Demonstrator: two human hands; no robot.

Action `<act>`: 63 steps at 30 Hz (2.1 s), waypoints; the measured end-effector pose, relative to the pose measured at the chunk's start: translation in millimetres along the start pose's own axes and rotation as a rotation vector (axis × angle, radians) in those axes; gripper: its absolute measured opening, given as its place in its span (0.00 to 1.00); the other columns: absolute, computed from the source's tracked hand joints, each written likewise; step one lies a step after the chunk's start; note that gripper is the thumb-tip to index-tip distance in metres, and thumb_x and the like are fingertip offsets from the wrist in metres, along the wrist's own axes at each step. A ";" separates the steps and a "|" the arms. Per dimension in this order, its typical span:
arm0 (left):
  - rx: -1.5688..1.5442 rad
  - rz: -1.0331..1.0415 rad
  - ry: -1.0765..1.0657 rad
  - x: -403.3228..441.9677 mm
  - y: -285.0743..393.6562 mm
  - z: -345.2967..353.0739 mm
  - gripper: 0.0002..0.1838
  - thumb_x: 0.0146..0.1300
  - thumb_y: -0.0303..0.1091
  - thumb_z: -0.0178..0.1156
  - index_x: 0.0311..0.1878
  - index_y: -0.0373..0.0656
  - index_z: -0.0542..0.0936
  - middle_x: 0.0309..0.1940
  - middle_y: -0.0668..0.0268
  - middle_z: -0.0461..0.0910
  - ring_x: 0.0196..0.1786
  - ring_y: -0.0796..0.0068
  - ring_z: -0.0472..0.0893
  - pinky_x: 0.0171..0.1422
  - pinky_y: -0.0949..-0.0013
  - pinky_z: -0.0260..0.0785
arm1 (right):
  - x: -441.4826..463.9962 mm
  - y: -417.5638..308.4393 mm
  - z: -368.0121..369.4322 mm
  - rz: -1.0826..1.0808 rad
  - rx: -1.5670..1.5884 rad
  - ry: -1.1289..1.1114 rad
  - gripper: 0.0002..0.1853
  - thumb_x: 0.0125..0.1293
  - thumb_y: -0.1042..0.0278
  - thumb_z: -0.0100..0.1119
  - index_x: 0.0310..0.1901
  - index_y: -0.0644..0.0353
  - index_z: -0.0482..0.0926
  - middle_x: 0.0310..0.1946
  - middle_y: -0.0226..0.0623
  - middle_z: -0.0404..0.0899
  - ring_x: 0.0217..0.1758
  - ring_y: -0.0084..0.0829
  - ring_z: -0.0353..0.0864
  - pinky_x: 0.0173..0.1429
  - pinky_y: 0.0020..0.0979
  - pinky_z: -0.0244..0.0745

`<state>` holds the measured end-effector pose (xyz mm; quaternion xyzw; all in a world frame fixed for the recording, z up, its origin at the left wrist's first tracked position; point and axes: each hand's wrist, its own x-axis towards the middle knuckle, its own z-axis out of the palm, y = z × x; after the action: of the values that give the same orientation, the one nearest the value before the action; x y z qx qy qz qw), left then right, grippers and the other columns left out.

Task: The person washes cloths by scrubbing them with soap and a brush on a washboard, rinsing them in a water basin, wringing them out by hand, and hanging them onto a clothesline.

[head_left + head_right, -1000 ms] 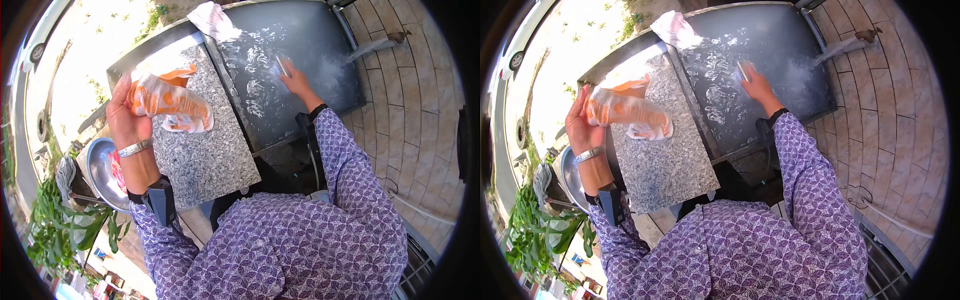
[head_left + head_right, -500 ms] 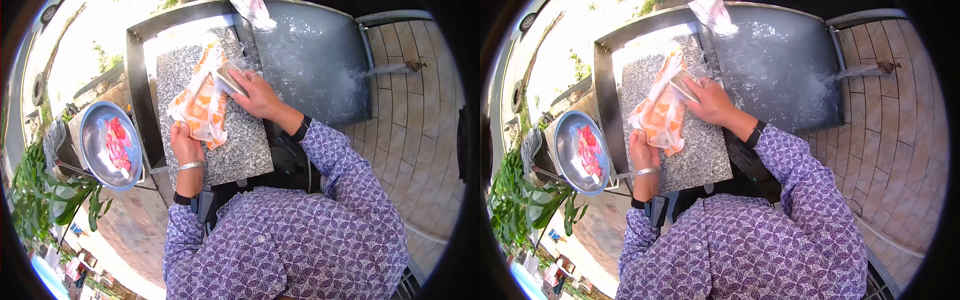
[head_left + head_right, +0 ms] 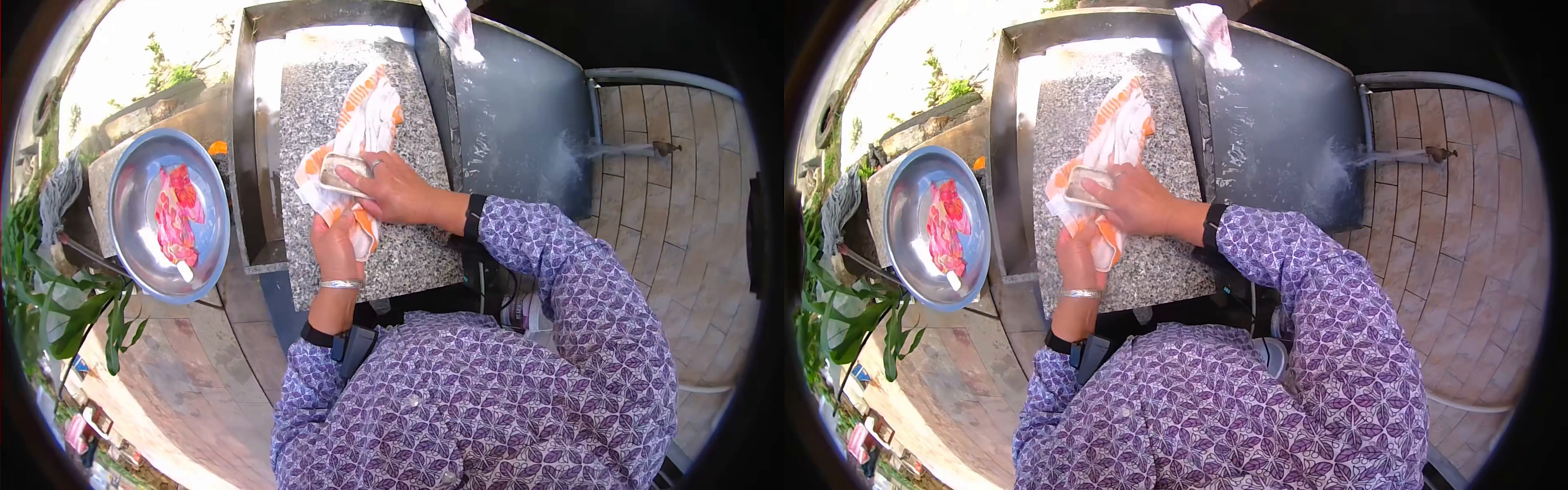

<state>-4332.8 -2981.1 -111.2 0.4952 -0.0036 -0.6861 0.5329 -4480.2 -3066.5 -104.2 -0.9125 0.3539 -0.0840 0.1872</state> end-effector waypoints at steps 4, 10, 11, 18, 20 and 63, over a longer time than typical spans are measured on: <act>0.002 0.142 0.068 -22.8 9.2 6.8 0.17 0.69 0.29 0.52 0.58 0.32 0.69 0.54 0.57 0.76 0.51 0.71 0.78 0.57 0.67 0.70 | 80.6 121.7 -5.0 0.766 -0.138 -0.169 0.29 0.60 0.57 0.57 0.65 0.49 0.69 0.44 0.62 0.74 0.46 0.53 0.78 0.48 0.45 0.74; 0.156 0.048 0.102 -22.8 15.8 0.0 0.19 0.73 0.39 0.48 0.55 0.31 0.73 0.48 0.60 0.79 0.47 0.73 0.79 0.53 0.69 0.71 | 43.8 23.2 -17.9 0.433 0.026 -0.229 0.32 0.61 0.57 0.57 0.69 0.44 0.64 0.46 0.63 0.71 0.48 0.57 0.76 0.53 0.46 0.72; 0.228 -0.002 0.066 -23.8 22.0 -2.4 0.17 0.74 0.38 0.48 0.52 0.31 0.75 0.46 0.62 0.80 0.46 0.75 0.78 0.54 0.70 0.70 | 41.5 31.7 -14.0 0.454 -0.013 -0.204 0.32 0.60 0.57 0.57 0.68 0.44 0.64 0.45 0.63 0.72 0.48 0.56 0.76 0.52 0.46 0.72; 1.025 0.173 -0.032 -50.6 57.0 -17.5 0.12 0.67 0.34 0.55 0.44 0.35 0.81 0.41 0.62 0.80 0.46 0.63 0.79 0.51 0.65 0.66 | 85.2 126.0 0.7 0.712 -0.220 -0.106 0.29 0.63 0.55 0.53 0.67 0.44 0.66 0.44 0.61 0.75 0.47 0.53 0.77 0.49 0.47 0.73; 1.337 0.506 0.002 -52.7 59.6 -23.7 0.11 0.64 0.34 0.56 0.43 0.37 0.81 0.44 0.62 0.79 0.52 0.59 0.75 0.56 0.60 0.61 | 74.3 64.0 -10.5 0.698 -0.001 -0.196 0.30 0.62 0.55 0.53 0.67 0.44 0.66 0.48 0.60 0.73 0.49 0.53 0.76 0.52 0.48 0.72; 1.516 0.802 0.032 -51.3 40.1 -40.0 0.09 0.58 0.30 0.56 0.40 0.38 0.79 0.38 0.64 0.77 0.57 0.59 0.72 0.61 0.51 0.51 | 46.3 46.5 0.2 0.308 -0.029 -0.107 0.32 0.58 0.62 0.57 0.67 0.41 0.66 0.46 0.58 0.73 0.44 0.53 0.75 0.48 0.48 0.71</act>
<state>-4279.3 -2939.9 -75.5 0.6884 -0.6287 -0.2510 0.2604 -4474.7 -3129.4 -122.0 -0.8533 0.4803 -0.0003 0.2031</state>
